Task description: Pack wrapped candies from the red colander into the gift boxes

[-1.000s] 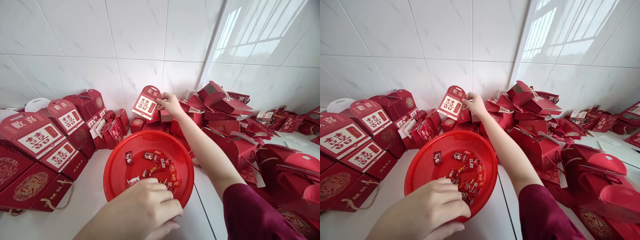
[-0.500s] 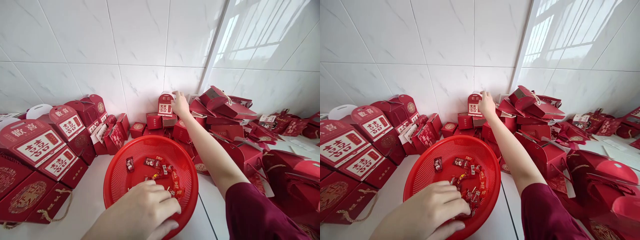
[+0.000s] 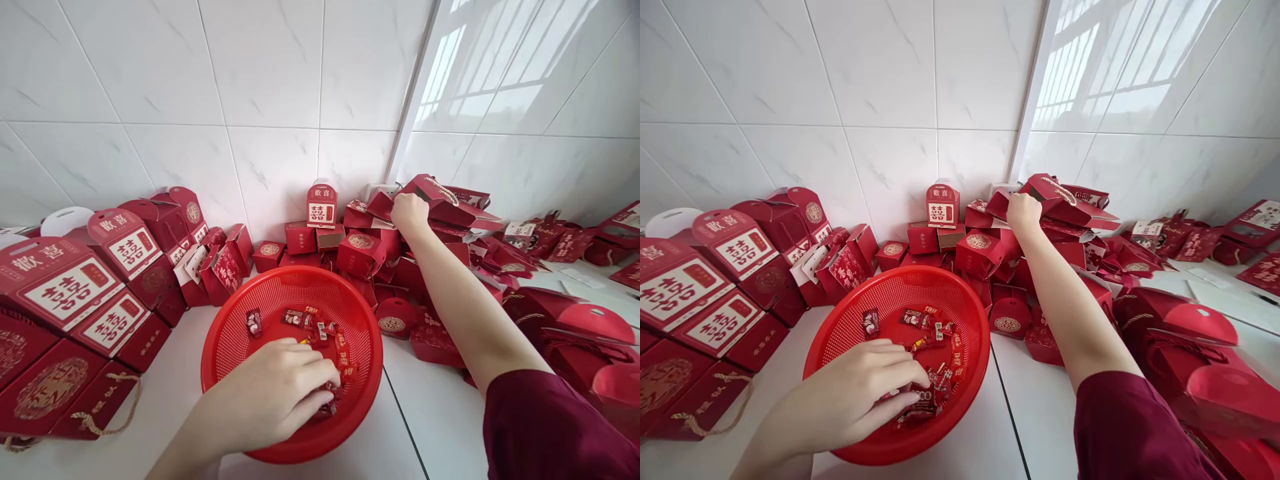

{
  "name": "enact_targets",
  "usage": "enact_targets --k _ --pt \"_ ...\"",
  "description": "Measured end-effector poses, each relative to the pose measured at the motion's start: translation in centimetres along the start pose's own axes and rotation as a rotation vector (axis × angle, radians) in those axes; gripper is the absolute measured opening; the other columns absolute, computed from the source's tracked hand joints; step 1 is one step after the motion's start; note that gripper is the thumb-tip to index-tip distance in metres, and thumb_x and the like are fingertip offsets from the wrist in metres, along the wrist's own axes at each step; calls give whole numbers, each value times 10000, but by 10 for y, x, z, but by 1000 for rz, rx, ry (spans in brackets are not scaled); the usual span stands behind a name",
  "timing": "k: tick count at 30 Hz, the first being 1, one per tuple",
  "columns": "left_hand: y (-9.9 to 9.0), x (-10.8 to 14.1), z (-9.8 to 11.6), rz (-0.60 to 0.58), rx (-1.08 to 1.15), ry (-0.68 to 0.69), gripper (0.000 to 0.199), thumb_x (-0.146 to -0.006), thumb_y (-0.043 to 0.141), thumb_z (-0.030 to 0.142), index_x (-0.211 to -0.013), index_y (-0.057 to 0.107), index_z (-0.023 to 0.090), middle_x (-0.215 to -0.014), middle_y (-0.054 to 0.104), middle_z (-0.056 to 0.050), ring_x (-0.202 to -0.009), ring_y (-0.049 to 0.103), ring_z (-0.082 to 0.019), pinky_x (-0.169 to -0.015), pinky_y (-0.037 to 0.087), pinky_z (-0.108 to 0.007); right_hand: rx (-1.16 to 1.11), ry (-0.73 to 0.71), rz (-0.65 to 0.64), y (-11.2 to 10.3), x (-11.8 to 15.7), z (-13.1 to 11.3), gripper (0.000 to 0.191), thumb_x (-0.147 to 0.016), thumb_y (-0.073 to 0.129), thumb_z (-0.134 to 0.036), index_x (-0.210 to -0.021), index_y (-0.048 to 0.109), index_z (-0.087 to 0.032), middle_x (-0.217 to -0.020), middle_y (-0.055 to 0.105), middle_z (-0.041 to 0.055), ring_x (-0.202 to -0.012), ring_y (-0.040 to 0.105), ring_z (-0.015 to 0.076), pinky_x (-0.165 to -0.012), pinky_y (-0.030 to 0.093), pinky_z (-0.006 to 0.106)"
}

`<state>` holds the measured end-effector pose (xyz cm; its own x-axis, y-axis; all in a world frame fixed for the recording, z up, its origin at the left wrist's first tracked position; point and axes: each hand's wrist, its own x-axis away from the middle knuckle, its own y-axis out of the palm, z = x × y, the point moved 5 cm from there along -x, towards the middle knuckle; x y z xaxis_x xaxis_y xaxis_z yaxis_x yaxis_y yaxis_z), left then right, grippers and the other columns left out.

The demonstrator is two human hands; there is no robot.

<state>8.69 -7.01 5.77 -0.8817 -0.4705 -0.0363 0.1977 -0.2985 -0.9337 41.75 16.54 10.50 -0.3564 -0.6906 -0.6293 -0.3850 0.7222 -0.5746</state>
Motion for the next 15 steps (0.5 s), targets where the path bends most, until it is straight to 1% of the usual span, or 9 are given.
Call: enact_targets --k 3,5,7,9,10,11,12,13,15 --pt "-6 2 -3 -6 86 -7 134 -967 533 260 -1025 652 241 -901 699 7 -826 626 -167 -776 428 -285 17 -26 52 -24 10 -21 172 -835 566 -223 -667 592 -193 -773 672 133 -972 674 348 -938 478 549" --pt "-14 4 -15 36 190 -90 165 -968 545 338 -1043 660 247 -947 705 2 -864 643 -168 -807 459 -284 -65 -114 84 -45 28 -42 193 -892 528 -264 -804 687 -197 -735 689 88 -861 697 290 -943 500 497" --pt "-25 9 -38 190 321 -271 262 -975 519 439 -1105 643 248 -1031 700 -17 -926 654 -178 -831 493 -292 -215 -245 114 -65 61 -63 257 -946 493 -310 -964 736 -229 -780 725 65 -815 713 257 -925 533 462" --pt "-35 17 -68 451 477 -439 415 -981 447 547 -1221 585 238 -1138 679 -57 -987 658 -201 -863 521 -322 -273 -388 128 -77 107 -80 278 -969 488 -302 -1083 740 -284 -1002 755 55 -987 711 259 -956 545 446" --pt "-38 21 -81 580 587 -459 504 -982 388 597 -1276 546 220 -1188 662 -85 -1001 662 -214 -871 536 -345 -296 -481 85 -78 133 -88 317 -982 471 -269 -1185 709 -319 -1171 726 32 -1120 675 251 -1016 525 438" --pt "-38 23 -92 656 719 -455 585 -976 327 644 -1300 521 197 -1226 648 -116 -1011 667 -235 -854 556 -368 -324 -570 26 -76 158 -95 371 -990 455 -229 -1267 668 -354 -1288 678 3 -1197 640 238 -1043 519 424" --pt "-35 23 -101 688 854 -434 644 -967 279 679 -1302 521 184 -1242 646 -132 -1027 672 -254 -843 572 -385 -357 -639 -69 -70 181 -100 431 -988 461 -193 -1348 609 -379 -1379 620 -20 -1235 618 228 -1044 530 409" --pt "-32 22 -107 683 969 -410 661 -963 276 685 -1309 524 180 -1269 641 -140 -1072 665 -271 -861 577 -399 -389 -697 -168 -63 202 -105 507 -986 452 -147 -1417 535 -400 -1446 560 -36 -1264 597 218 -1049 535 406" --pt "-26 20 -111 622 1092 -402 596 -943 424 647 -1305 543 188 -1292 647 -135 -1111 661 -287 -894 581 -407 -454 -770 -302 -50 232 -113 609 -979 410 -77 -1492 426 -404 -1518 479 -34 -1324 544 207 -1080 519 429"
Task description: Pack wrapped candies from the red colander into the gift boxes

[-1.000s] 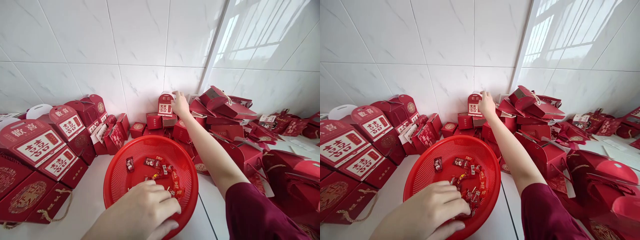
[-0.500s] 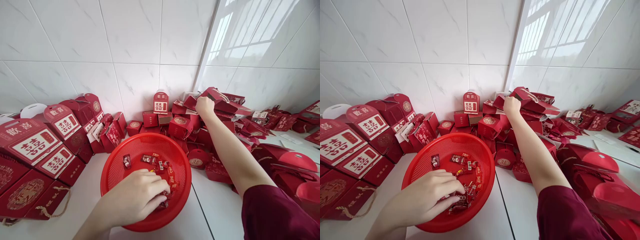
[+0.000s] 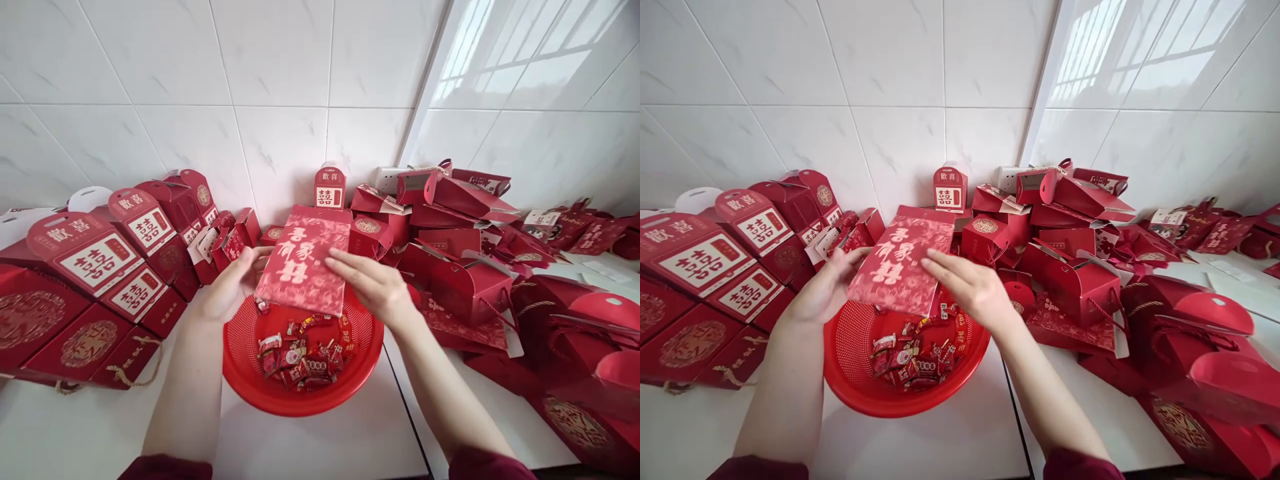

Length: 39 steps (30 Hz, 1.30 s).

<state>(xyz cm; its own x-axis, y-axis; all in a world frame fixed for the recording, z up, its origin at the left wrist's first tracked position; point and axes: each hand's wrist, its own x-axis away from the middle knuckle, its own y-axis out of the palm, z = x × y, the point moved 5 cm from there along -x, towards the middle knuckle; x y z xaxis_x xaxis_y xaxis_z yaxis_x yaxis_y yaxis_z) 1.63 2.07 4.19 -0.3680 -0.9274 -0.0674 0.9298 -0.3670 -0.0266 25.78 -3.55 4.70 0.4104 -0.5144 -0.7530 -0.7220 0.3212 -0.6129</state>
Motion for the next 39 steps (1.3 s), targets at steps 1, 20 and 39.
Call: enact_targets --k 1,20,39 --pt "2 1 -2 -28 -12 -31 554 -921 529 591 -1310 547 196 -1304 648 -129 -1122 660 -289 -921 576 -409 -43 -9 -39 10 3 -5 626 -972 393 -54 -1501 412 -389 -1537 455 -22 -1356 510 207 -1105 497 451" --pt "33 -11 -13 -448 -910 263 294 -924 497 172 -1089 734 227 -1197 711 -34 -1225 600 -233 -1056 450 -372 -236 323 -322 52 6 7 214 -1022 483 -298 -1136 661 -262 -1095 740 39 -978 697 222 -879 537 379" --pt "43 -1 -8 -534 -901 162 296 -916 593 361 -1166 664 219 -1035 697 -41 -849 637 -175 -717 465 -257 -167 155 -475 41 12 -12 234 -963 487 -115 -1036 674 -234 -858 693 -4 -690 613 134 -663 446 263"
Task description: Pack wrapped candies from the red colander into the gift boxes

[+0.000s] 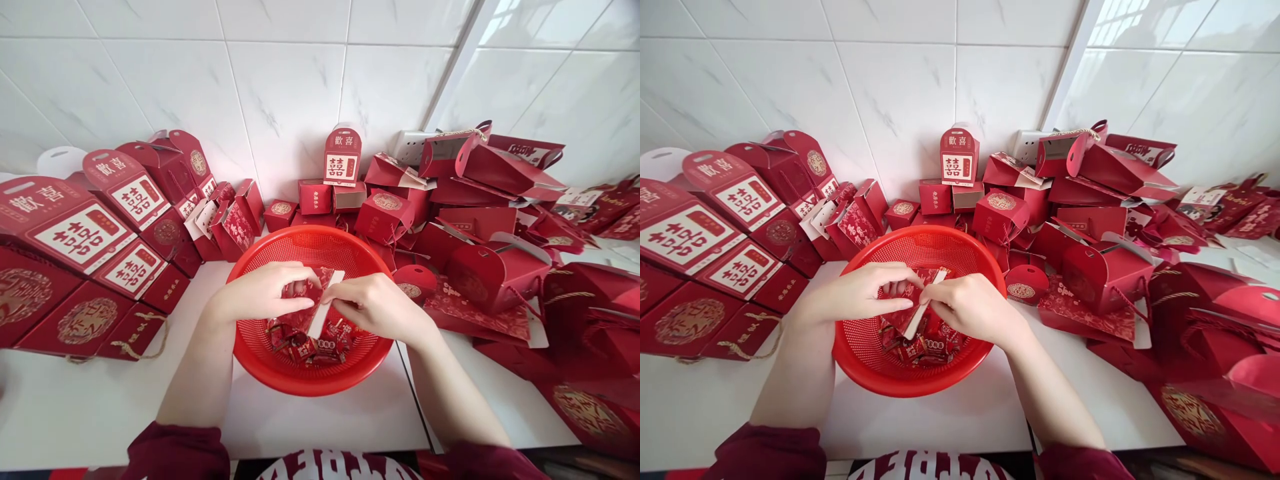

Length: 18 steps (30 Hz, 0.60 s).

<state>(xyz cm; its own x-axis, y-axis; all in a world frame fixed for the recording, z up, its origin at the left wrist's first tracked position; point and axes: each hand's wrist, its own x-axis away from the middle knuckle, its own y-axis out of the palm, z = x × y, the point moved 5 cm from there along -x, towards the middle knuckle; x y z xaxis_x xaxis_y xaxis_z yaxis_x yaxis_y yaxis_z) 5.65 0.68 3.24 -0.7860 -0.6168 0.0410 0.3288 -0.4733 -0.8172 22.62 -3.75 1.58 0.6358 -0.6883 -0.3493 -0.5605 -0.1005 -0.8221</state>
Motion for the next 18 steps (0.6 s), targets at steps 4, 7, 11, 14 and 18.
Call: enact_targets --k 4,7,11,14,18 --pt "4 1 8 -40 -22 43 215 -943 524 255 -1117 650 241 -982 687 -10 -795 620 -148 -700 456 -260 -14 -22 -64 4 -1 -6 207 -985 469 -173 -1090 645 -204 -790 673 -2 -612 561 126 -631 412 256" --pt "3 3 9 5 5 -19 189 -964 527 338 -1096 626 247 -973 692 -4 -827 639 -166 -760 485 -292 -35 1 -73 2 -2 -10 178 -985 485 -237 -1078 623 -173 -816 672 20 -650 579 140 -650 419 261" --pt "4 4 9 87 76 -72 342 -947 572 404 -1261 524 277 -1050 689 -13 -912 665 -188 -810 532 -322 -68 60 -7 -1 -3 -11 265 -998 517 -413 -1055 612 -172 -881 691 35 -719 612 153 -686 431 263" --pt "2 4 9 184 9 -60 513 -921 618 405 -1398 449 315 -1322 600 -39 -1178 604 -223 -983 510 -358 -37 160 98 -2 -3 -5 233 -999 522 -393 -1081 609 -193 -904 706 23 -716 623 150 -698 432 264" --pt "-1 3 5 199 -154 -38 647 -920 620 288 -1499 358 413 -1556 377 10 -1359 474 -230 -1123 427 -367 -29 294 192 -1 -2 10 126 -986 511 -263 -1045 610 -211 -867 713 -1 -653 618 137 -679 437 254"
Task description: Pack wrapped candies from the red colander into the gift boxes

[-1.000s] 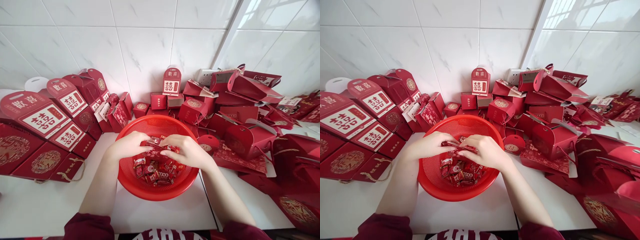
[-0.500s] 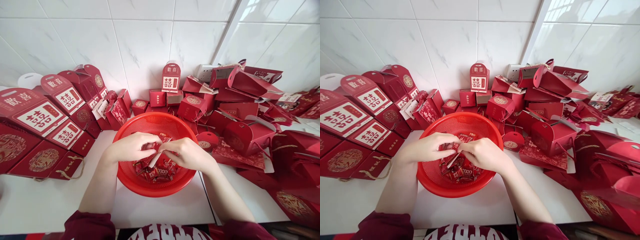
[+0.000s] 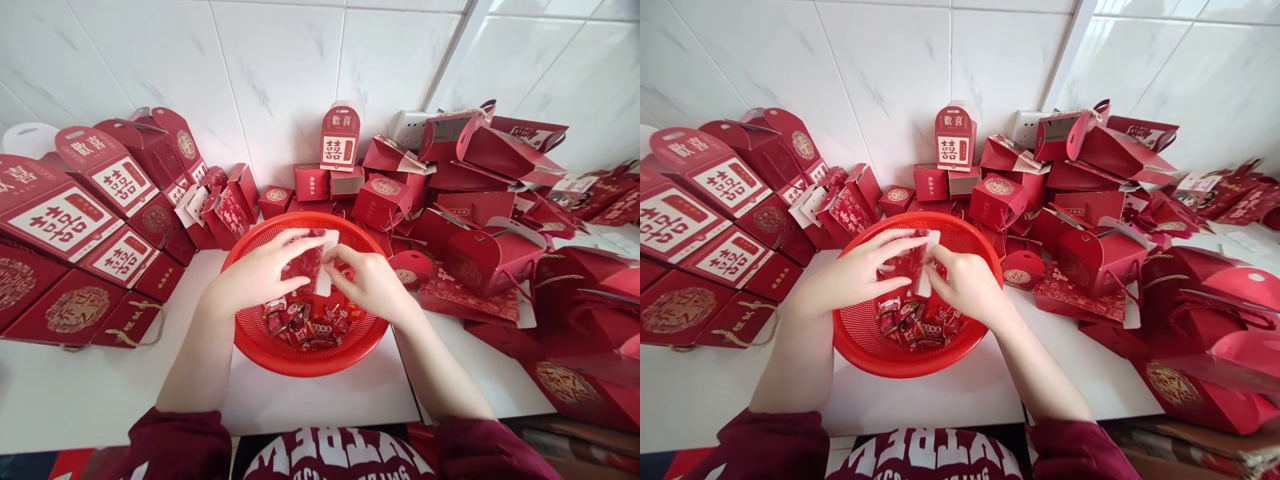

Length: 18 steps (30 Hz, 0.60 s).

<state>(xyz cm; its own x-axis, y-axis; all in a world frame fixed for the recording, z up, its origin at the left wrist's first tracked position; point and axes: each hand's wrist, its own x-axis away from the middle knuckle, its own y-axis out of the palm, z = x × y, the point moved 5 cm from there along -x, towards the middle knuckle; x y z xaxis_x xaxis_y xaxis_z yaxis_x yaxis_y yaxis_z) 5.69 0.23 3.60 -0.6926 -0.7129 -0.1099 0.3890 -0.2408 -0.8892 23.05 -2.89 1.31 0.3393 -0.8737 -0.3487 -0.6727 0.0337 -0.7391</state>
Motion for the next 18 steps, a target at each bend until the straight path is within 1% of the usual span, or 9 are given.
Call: enact_targets --k 2,3,5,8,10,12,14,16,18 --pt "0 -2 -2 -8 -59 0 673 -913 621 249 -1501 357 441 -1588 319 28 -1383 448 -238 -1121 435 -370 10 -3 7 1 -1 4 99 -966 514 -205 -1006 604 -207 -868 712 0 -673 625 138 -685 439 249" --pt "-1 -2 -2 -1 -80 3 669 -915 614 234 -1499 363 446 -1588 318 32 -1391 439 -240 -1123 435 -374 14 -13 2 1 -1 5 99 -959 512 -182 -997 600 -205 -866 711 -2 -676 622 135 -685 437 245" --pt "-1 -3 -1 12 -93 22 645 -930 583 207 -1494 377 443 -1558 369 31 -1372 458 -226 -1117 443 -369 26 -34 -16 2 -1 5 113 -957 503 -154 -989 597 -208 -832 698 -18 -641 595 120 -663 427 234" --pt "-1 -4 0 36 -70 34 594 -952 545 203 -1483 401 426 -1478 470 21 -1240 567 -190 -1049 497 -339 75 -69 -39 2 -1 3 136 -956 500 -134 -958 611 -212 -758 668 -40 -581 538 103 -626 404 224" --pt "-1 -3 -1 54 -50 31 558 -959 540 220 -1472 421 405 -1445 506 18 -1173 607 -175 -1005 526 -324 117 -96 -42 3 -1 2 145 -957 504 -131 -942 625 -211 -735 660 -43 -570 524 100 -616 394 222" --pt "-2 -3 0 80 -39 39 521 -965 536 235 -1457 444 382 -1439 526 24 -1205 595 -177 -1039 512 -335 137 -103 -14 2 -1 3 153 -963 507 -139 -956 639 -215 -748 673 -40 -584 537 102 -619 394 222" --pt "-2 -3 0 92 -25 53 499 -971 531 249 -1450 454 365 -1451 533 32 -1279 553 -182 -1103 472 -356 140 -87 33 1 -1 5 154 -970 513 -157 -972 651 -224 -763 688 -37 -591 548 104 -613 392 221" --pt "-2 -3 1 90 -9 59 505 -973 529 256 -1459 441 361 -1480 515 42 -1342 505 -182 -1143 439 -363 127 -63 76 0 -1 7 151 -973 521 -172 -980 658 -232 -772 698 -36 -585 549 103 -601 390 220" --pt "-2 -3 2 79 4 57 526 -971 530 256 -1474 416 361 -1513 481 50 -1375 473 -178 -1148 436 -355 109 -42 108 -2 -2 9 143 -969 533 -180 -985 662 -239 -784 704 -36 -590 556 104 -601 394 218"
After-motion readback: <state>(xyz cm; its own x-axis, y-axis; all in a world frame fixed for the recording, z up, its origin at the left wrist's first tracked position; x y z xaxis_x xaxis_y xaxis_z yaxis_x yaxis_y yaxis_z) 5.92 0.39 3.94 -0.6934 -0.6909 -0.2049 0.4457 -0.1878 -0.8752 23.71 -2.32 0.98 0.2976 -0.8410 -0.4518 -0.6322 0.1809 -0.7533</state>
